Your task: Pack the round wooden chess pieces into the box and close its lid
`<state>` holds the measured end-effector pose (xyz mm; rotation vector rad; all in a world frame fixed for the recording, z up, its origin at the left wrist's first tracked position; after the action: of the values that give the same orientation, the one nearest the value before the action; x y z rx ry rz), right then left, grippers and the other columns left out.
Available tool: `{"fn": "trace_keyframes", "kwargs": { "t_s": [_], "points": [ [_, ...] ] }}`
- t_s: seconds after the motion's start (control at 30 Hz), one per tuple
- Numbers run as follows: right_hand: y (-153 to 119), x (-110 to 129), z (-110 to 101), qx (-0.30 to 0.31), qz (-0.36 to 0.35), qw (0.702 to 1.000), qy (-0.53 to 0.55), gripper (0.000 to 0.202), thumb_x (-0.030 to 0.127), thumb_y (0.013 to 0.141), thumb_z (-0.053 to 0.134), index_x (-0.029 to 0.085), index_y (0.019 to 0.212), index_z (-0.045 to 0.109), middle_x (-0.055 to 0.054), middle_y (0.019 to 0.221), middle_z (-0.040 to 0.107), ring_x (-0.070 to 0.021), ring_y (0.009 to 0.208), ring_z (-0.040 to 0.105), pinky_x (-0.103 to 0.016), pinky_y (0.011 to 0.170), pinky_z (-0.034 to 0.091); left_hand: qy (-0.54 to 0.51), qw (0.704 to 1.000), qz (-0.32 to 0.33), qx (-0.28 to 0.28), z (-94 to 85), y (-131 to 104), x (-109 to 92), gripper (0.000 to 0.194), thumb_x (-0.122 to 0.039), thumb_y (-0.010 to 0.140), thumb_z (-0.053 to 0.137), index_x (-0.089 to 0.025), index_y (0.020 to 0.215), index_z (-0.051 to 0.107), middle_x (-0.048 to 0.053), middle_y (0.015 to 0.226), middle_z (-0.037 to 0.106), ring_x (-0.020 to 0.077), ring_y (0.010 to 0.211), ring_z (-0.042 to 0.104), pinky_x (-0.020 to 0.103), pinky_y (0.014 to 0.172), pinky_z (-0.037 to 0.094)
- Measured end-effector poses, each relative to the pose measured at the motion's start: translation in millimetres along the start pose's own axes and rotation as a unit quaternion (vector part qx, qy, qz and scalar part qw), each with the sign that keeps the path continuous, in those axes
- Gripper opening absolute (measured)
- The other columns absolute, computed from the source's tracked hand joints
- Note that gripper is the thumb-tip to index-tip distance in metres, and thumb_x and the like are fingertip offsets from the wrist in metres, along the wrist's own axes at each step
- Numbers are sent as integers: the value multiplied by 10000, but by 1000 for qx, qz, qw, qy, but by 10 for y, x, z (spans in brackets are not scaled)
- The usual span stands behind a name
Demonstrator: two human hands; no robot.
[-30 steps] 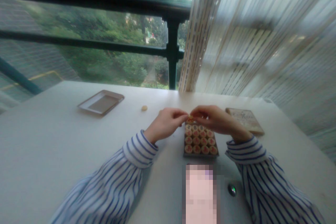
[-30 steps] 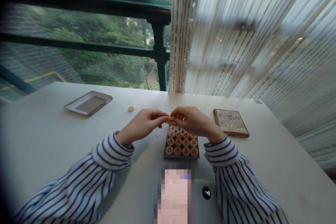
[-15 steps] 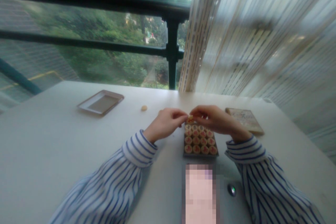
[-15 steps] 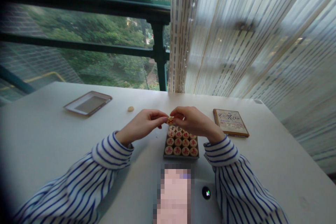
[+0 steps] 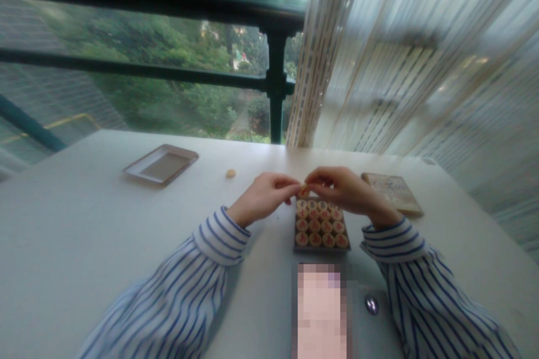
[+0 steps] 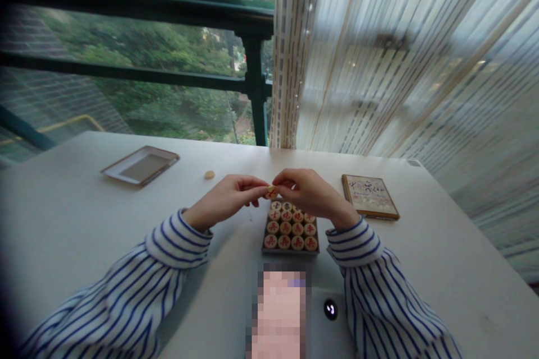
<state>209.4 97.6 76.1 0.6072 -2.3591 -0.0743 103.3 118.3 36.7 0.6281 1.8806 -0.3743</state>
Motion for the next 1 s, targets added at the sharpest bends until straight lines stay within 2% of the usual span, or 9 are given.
{"fn": "trace_keyframes", "kwargs": {
  "t_s": [0.3,0.47,0.67,1.0],
  "points": [
    [-3,54,32,2,-29,999,17,226,264,764,586,171,968,616,-27,839,673,-120,758,606,-237,658,456,-22,998,-25,-56,-100,-2,9,298,-357,767,545,-118,889,675,51,727,665,106,563,545,229,529,423],
    [4,51,32,-9,-37,999,0,212,268,783,568,176,966,623,-24,827,673,-120,753,601,-241,666,451,-36,998,-33,-46,-74,7,39,305,-371,773,533,-121,886,665,56,749,667,100,555,547,223,517,413],
    [-1,70,46,6,-42,999,-11,221,303,788,571,192,969,632,-18,816,672,-121,744,598,-239,661,442,-40,998,-35,-21,-29,6,45,309,-364,779,516,-119,902,659,77,810,679,107,581,560,230,531,419],
    [-4,62,32,-4,-41,998,-38,229,288,785,572,188,984,626,-23,836,679,-126,757,609,-240,667,444,-35,997,-61,-39,-50,0,75,304,-368,771,516,-124,883,659,82,822,686,107,587,566,212,488,379]
  ]
}}
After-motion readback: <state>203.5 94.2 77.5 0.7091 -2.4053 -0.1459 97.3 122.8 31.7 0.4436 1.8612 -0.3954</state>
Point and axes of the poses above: each hand's wrist, its own y-axis towards the middle knuckle, its own z-axis out of the palm, x = y × z, the point moved 9 cm from there along y, towards the middle knuckle
